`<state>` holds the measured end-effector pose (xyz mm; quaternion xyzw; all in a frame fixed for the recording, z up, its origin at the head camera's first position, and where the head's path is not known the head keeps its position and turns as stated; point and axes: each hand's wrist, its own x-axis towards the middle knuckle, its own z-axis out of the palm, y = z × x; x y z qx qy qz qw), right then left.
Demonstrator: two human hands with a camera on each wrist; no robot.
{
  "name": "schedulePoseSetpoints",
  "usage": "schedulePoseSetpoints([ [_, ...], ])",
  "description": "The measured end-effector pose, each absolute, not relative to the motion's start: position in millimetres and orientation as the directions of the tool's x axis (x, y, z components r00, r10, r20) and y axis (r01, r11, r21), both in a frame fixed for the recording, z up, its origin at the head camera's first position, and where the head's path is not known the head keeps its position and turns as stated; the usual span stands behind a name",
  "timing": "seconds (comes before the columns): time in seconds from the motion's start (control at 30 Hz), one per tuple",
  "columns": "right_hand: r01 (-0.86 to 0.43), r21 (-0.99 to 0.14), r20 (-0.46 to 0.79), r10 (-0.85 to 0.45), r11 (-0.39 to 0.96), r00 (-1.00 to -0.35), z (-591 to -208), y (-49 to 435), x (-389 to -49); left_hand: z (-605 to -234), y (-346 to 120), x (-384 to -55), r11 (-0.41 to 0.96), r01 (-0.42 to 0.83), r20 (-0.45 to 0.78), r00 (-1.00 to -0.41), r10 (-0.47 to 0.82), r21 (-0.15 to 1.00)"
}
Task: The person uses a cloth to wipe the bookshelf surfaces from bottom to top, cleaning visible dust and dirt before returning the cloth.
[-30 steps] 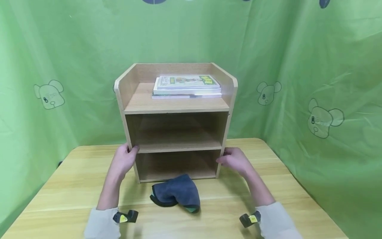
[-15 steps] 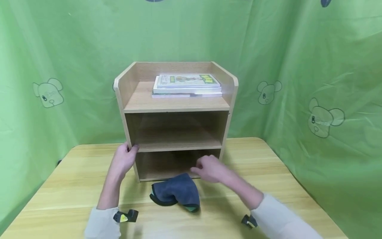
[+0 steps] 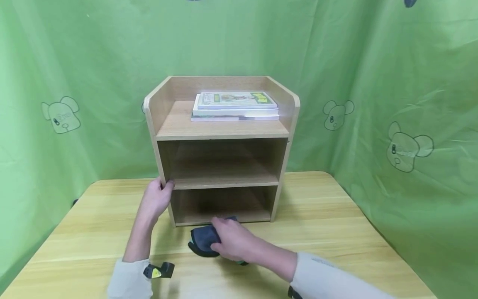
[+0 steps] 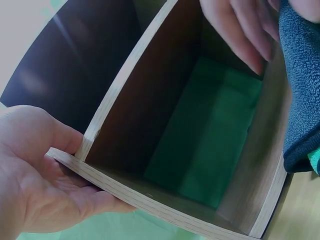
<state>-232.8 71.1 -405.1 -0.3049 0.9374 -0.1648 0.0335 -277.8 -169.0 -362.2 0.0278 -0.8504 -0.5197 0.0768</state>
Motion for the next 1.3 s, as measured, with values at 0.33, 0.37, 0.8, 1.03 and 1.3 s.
schedulePoseSetpoints([
  [0.33, -0.626, -0.159, 0.057, -0.626, 0.763, -0.778, -426.2, 70.6, -243.1, -361.6, -168.7, -276.5, 0.451, 0.031, 0.097, -0.988, -0.123, 0.892],
  [0.37, -0.627, -0.167, 0.057, -0.628, 0.761, -0.776, -426.6, 71.9, -243.8, -362.0, -168.9, -276.2, 0.452, 0.032, 0.097, -0.988, -0.122, 0.892],
  [0.8, -0.49, -0.499, 0.118, -0.504, 0.715, -0.856, -356.6, 105.6, -244.1, -363.9, -169.8, -275.8, 0.447, 0.03, 0.095, -0.988, -0.123, 0.894],
  [1.03, -0.469, -0.547, 0.265, -0.388, 0.694, -0.883, -261.3, 133.8, -230.5, -362.8, -169.6, -276.0, 0.441, 0.032, 0.097, -0.987, -0.126, 0.897],
  [1.3, -0.573, -0.378, 0.69, -0.191, 0.727, -0.698, -175.1, 166.6, -235.2, -363.7, -169.2, -276.9, 0.445, 0.051, 0.119, -0.985, -0.125, 0.894],
])
